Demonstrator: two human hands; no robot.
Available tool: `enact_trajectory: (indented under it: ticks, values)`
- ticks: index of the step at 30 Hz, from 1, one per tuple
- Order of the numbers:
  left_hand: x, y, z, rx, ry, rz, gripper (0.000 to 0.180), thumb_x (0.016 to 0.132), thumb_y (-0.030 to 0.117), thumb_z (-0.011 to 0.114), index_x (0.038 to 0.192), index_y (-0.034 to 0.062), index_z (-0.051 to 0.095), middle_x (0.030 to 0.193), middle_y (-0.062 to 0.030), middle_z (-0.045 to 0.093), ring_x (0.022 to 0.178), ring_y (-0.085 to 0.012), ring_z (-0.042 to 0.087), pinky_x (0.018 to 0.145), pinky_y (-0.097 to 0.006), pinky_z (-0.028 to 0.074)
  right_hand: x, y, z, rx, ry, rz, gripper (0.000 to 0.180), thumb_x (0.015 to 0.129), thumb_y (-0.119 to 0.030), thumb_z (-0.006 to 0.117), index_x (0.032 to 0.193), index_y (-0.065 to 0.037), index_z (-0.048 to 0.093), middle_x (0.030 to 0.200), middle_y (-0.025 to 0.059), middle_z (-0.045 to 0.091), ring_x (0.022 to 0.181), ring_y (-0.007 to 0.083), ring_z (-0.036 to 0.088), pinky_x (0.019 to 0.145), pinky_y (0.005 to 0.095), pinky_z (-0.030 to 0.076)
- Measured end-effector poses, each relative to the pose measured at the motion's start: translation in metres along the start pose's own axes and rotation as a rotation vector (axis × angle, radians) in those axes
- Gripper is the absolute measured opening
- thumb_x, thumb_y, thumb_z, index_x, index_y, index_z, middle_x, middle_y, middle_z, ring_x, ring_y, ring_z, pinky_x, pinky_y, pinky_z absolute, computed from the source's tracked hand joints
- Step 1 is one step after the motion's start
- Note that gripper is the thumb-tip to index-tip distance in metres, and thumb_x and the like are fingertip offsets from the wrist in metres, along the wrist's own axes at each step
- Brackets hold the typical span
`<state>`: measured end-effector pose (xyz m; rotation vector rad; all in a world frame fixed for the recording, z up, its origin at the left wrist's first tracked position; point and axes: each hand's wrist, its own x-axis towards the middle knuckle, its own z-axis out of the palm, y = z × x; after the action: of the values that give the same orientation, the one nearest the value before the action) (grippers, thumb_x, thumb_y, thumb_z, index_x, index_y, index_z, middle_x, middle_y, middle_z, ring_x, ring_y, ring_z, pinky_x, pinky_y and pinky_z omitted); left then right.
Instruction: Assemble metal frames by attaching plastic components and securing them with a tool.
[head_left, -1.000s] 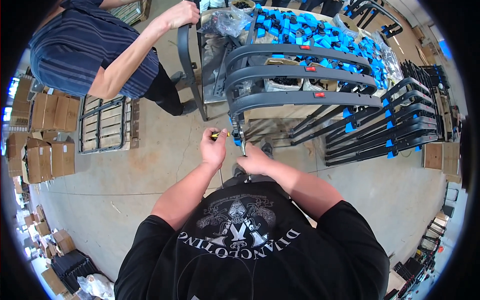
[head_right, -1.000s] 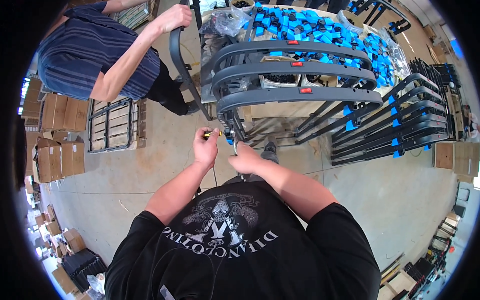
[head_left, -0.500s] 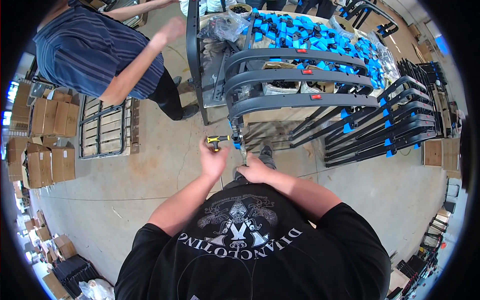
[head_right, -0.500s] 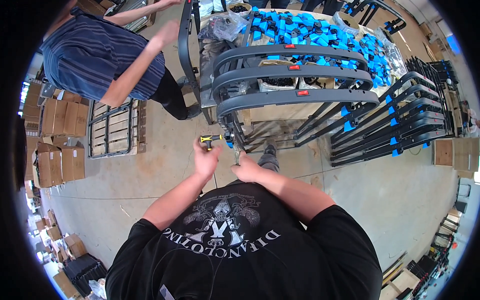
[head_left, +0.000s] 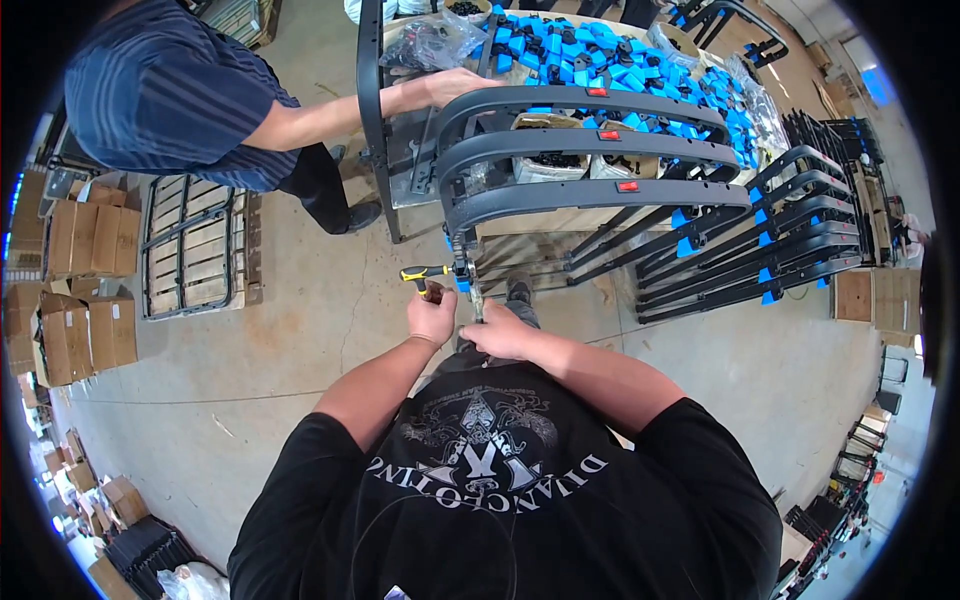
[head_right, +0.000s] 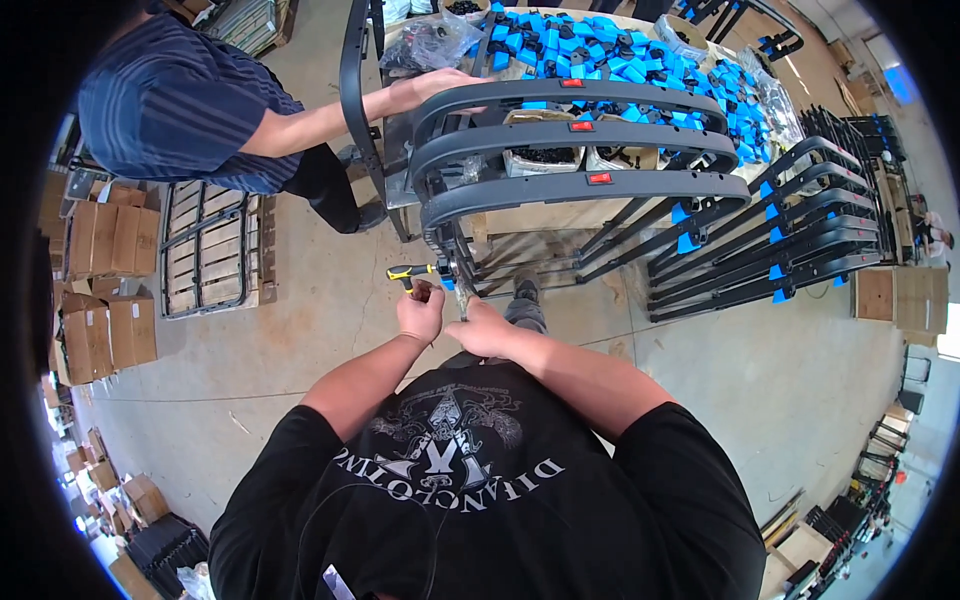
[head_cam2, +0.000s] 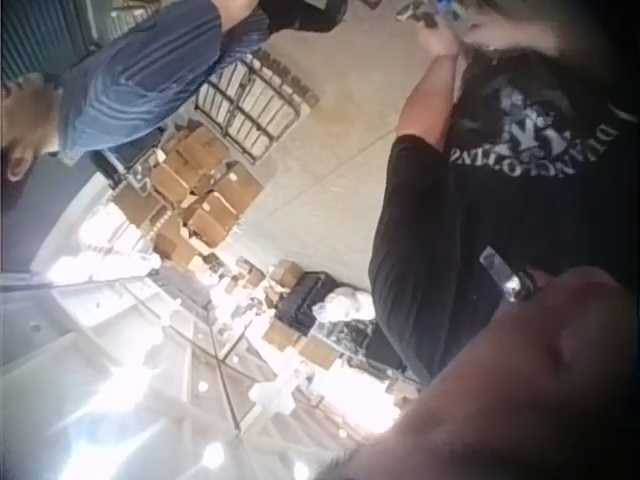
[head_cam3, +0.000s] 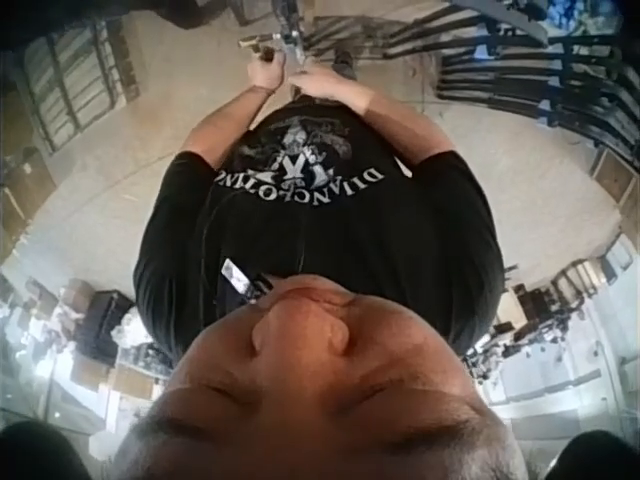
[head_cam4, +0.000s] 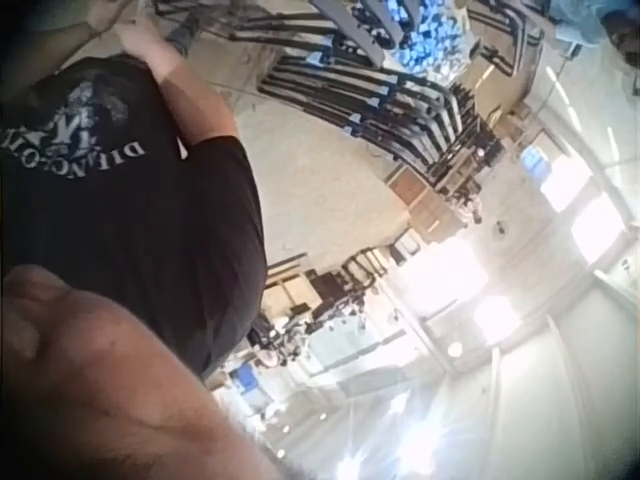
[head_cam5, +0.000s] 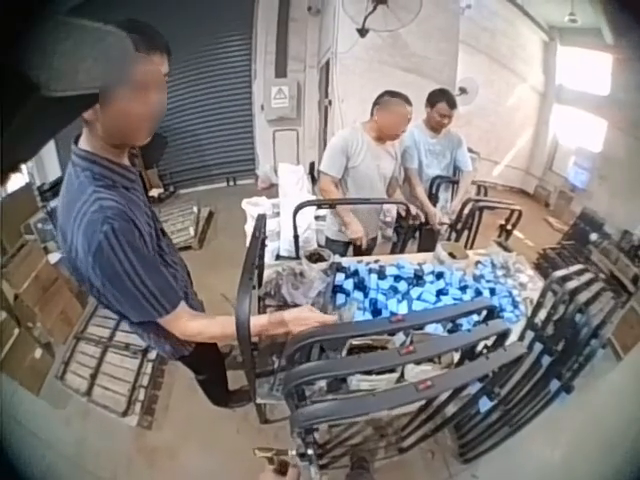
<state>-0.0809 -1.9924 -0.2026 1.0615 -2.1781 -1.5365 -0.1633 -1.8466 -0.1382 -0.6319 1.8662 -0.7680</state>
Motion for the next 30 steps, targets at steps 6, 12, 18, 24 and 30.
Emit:
enact_trajectory:
  ticks: [6, 12, 18, 24, 30]
  values:
    - [0.001, 0.048, -0.025, -0.424, -0.05, -0.218, 0.029, 0.084, 0.013, 0.08, 0.08, 0.0118, 0.052, 0.07, 0.0051, 0.053, 0.062, -0.0072, 0.047, 0.06, -0.027, 0.042, 0.004, 0.013, -0.003, 0.6, 0.388, 0.074, 0.026, 0.093, -0.01, 0.059, 0.117, -0.004, 0.053, 0.08, 0.0108, 0.065, 0.071, 0.0195, 0.065, 0.062, 0.0359, 0.052]
    - [0.018, 0.028, -0.048, -0.596, 0.058, -0.4, 0.038, 0.085, 0.017, 0.082, 0.084, 0.0148, 0.045, 0.067, 0.0032, 0.049, 0.049, -0.0085, 0.041, 0.046, -0.027, 0.038, -0.039, 0.045, -0.041, 0.734, 0.417, 0.137, 0.012, 0.09, -0.008, 0.058, 0.102, -0.005, 0.054, 0.08, 0.0048, 0.06, 0.07, 0.0154, 0.061, 0.061, 0.0336, 0.05]
    - [-0.036, 0.041, -0.048, -0.294, -0.045, 0.077, 0.018, 0.098, 0.019, 0.064, 0.096, 0.0021, 0.058, 0.078, -0.0023, 0.058, 0.062, -0.0107, 0.053, 0.055, -0.028, 0.045, -0.09, 0.069, -0.083, 0.232, 0.424, 0.211, 0.065, 0.092, -0.033, 0.07, 0.143, 0.0, 0.047, 0.102, 0.0111, 0.065, 0.089, 0.0175, 0.065, 0.074, 0.0353, 0.054]
    - [-0.068, 0.192, 0.05, -0.124, -0.657, 0.023, 0.018, 0.101, 0.014, 0.056, 0.104, -0.0024, 0.062, 0.082, -0.0055, 0.067, 0.061, -0.0136, 0.06, 0.057, -0.031, 0.052, -0.103, 0.029, -0.117, 0.834, 0.058, 0.023, 0.062, 0.097, -0.047, 0.065, 0.14, -0.004, 0.053, 0.099, 0.006, 0.065, 0.079, 0.0131, 0.059, 0.06, 0.0306, 0.047]
    - [-0.087, 0.249, 0.15, 0.229, -0.385, 0.298, 0.023, 0.102, 0.019, 0.056, 0.105, -0.0028, 0.061, 0.086, -0.01, 0.069, 0.07, -0.0164, 0.064, 0.065, -0.033, 0.053, -0.153, 0.085, -0.199, 0.958, 0.351, -0.147, 0.039, 0.102, -0.038, 0.059, 0.131, -0.013, 0.063, 0.084, -0.0002, 0.063, 0.066, 0.008, 0.054, 0.054, 0.0265, 0.045]
